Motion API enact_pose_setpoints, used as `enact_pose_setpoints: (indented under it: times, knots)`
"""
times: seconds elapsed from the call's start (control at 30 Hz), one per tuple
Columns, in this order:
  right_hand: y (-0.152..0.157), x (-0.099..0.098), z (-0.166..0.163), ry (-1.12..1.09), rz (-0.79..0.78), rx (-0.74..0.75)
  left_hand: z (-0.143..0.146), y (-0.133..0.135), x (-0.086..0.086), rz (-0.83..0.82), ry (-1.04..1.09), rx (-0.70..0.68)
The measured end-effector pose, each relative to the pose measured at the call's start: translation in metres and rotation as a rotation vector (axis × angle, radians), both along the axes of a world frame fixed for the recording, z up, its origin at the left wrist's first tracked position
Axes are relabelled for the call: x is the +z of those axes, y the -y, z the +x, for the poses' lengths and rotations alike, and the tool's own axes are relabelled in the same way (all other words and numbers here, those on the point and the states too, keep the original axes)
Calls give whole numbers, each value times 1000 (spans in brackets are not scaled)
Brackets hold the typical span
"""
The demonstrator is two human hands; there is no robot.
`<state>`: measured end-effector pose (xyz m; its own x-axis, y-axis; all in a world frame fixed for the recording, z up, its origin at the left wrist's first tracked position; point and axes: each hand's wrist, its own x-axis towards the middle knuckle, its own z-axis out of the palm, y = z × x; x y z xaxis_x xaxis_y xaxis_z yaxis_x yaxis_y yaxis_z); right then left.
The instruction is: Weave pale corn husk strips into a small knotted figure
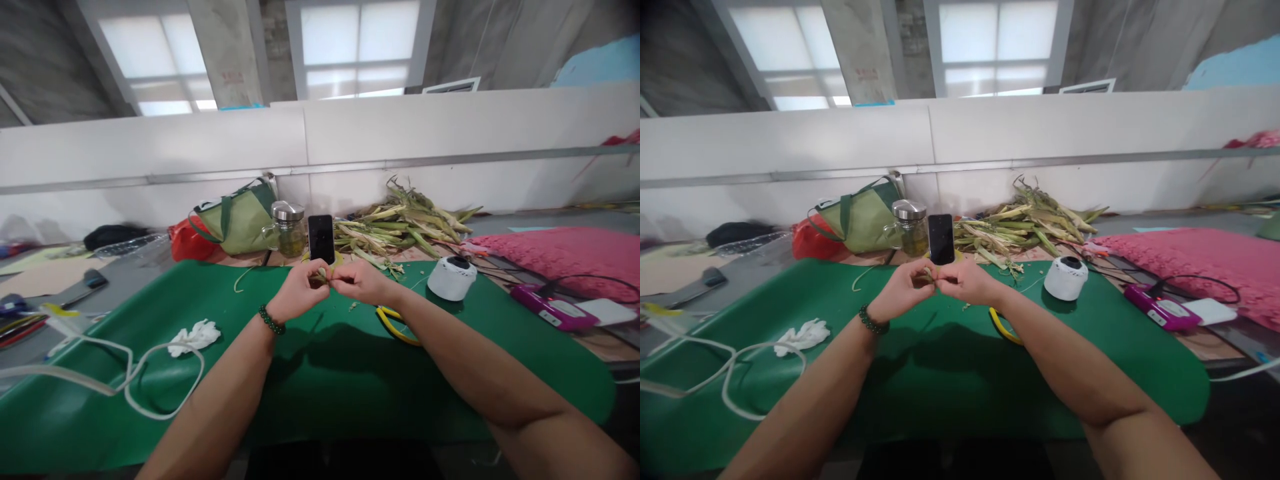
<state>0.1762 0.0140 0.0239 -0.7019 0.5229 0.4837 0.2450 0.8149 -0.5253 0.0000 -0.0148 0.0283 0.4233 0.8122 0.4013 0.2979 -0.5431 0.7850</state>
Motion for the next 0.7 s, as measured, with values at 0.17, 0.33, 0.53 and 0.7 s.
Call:
enact_pose_setpoints:
  times: [0.17,0.33,0.53,0.7]
  knots:
    - [3,3,0,-38,-117,17,2,3,2,-86,42,-37]
    - [2,4,4,-108,-246,-56,-4,-3,3,-229,258,17]
    - [1,2,3,-178,-238,-164,-9,-16,-1,-570,484,165]
    - [-2,-5,-2,-80,12,-112,-2,-11,-5,-549,287,62]
